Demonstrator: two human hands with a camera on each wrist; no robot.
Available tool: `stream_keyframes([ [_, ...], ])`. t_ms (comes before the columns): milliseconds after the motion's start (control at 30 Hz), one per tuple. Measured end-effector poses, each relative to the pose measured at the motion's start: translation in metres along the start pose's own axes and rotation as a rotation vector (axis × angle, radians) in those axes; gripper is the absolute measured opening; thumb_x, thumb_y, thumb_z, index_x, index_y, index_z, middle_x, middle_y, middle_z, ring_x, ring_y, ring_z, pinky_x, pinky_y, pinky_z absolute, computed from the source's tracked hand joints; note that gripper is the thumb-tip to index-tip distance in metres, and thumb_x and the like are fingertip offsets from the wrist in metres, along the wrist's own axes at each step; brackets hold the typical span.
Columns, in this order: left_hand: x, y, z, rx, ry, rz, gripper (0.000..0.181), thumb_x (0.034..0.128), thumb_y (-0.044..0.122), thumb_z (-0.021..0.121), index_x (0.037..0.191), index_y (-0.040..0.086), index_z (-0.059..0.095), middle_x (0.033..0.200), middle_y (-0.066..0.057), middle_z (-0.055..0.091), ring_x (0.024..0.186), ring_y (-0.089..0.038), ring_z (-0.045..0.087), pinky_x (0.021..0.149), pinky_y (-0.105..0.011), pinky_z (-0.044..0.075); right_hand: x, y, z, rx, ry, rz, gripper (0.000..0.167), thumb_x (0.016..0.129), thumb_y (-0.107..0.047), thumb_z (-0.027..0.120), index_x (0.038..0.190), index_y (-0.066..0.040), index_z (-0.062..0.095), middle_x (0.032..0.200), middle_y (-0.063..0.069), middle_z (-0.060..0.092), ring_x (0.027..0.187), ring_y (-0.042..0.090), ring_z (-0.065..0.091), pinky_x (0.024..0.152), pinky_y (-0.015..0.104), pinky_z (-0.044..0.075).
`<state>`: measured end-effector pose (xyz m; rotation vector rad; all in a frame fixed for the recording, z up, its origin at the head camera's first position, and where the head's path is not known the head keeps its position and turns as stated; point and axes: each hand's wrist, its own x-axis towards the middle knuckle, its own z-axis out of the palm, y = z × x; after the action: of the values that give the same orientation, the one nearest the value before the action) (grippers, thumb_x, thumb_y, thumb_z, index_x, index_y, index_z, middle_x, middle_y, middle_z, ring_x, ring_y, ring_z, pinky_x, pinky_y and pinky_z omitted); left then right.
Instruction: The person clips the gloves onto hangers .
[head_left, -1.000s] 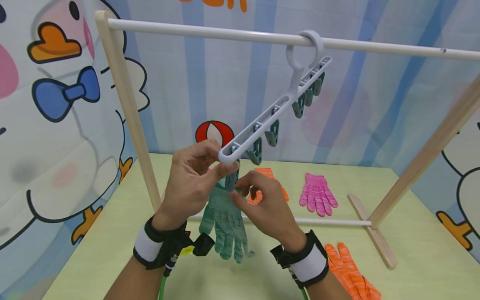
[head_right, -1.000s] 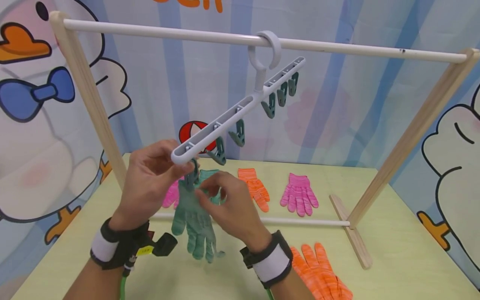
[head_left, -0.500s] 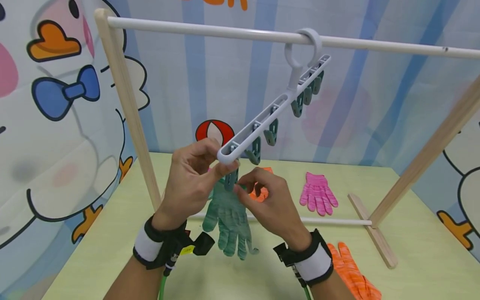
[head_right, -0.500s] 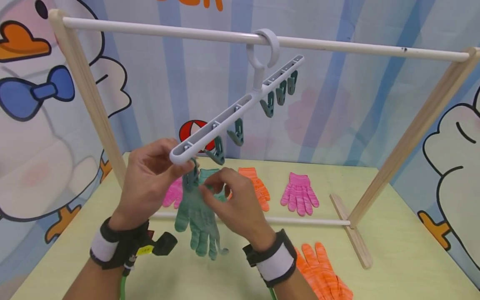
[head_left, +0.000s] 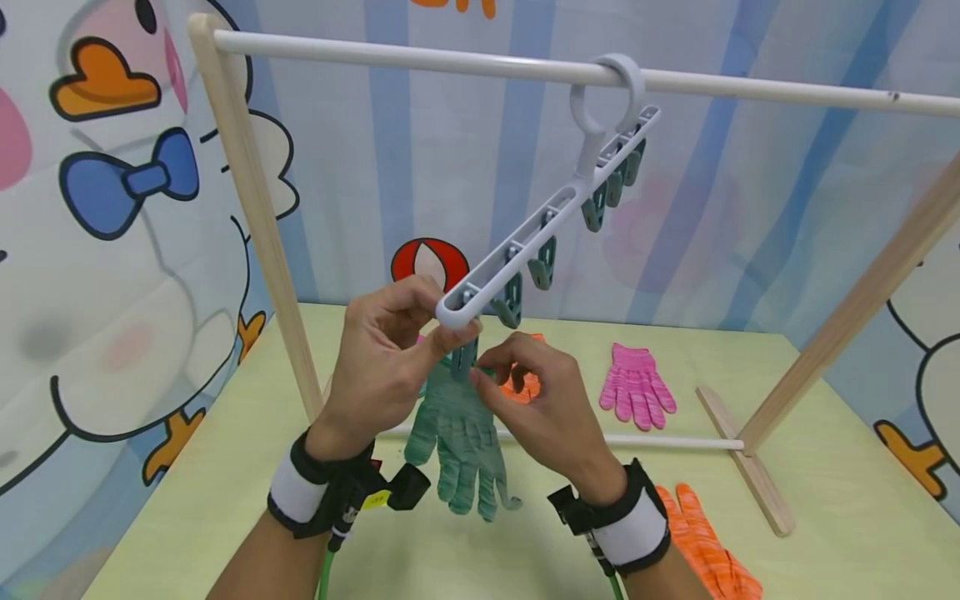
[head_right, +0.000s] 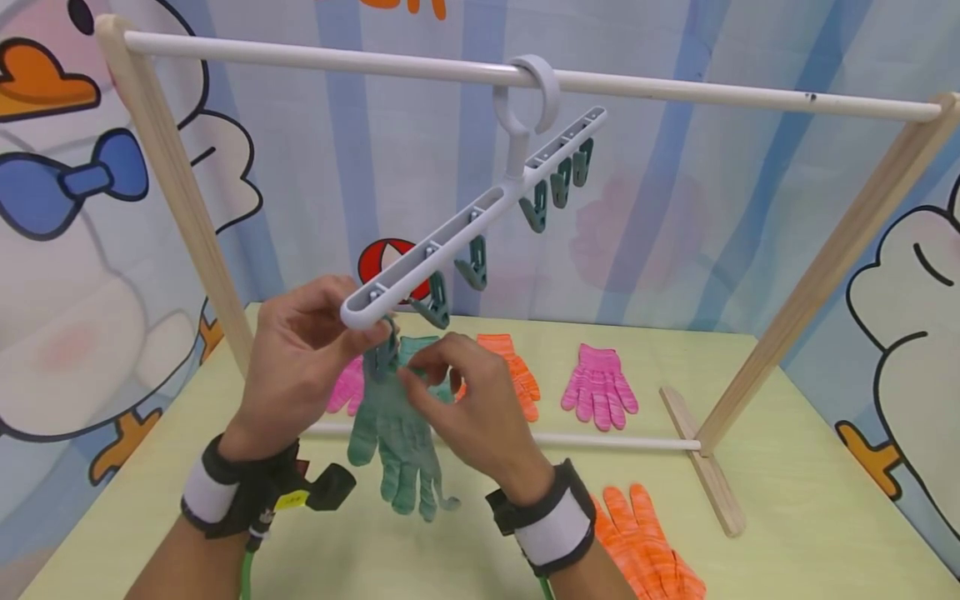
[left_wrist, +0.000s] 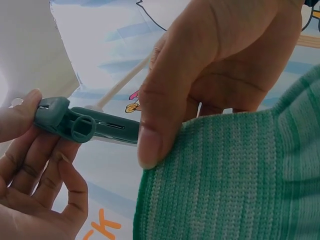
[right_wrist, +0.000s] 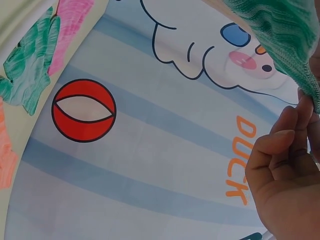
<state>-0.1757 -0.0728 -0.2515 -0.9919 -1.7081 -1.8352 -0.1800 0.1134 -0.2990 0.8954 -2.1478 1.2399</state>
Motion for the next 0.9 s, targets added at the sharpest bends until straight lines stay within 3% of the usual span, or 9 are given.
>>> stream_keyframes([
  [900,0.0006,-0.0016,-0.0005,-0.005,-0.008,0.04,0.012,0.0853,-0.014,0.072,0.096,-0.011,0.067,0.083,0.011,0.066,0.094,-0.017,0.063,0.104,-0.04,0.053,-0.001,-0.011,-0.0035,-0.02,0.02,-0.018,0.009,0.091,-0.005,0.074,0.098,-0.011,0.072,0.082,-0.002,0.062,0.073,0.011,0.052,0.062,0.024,0.047],
])
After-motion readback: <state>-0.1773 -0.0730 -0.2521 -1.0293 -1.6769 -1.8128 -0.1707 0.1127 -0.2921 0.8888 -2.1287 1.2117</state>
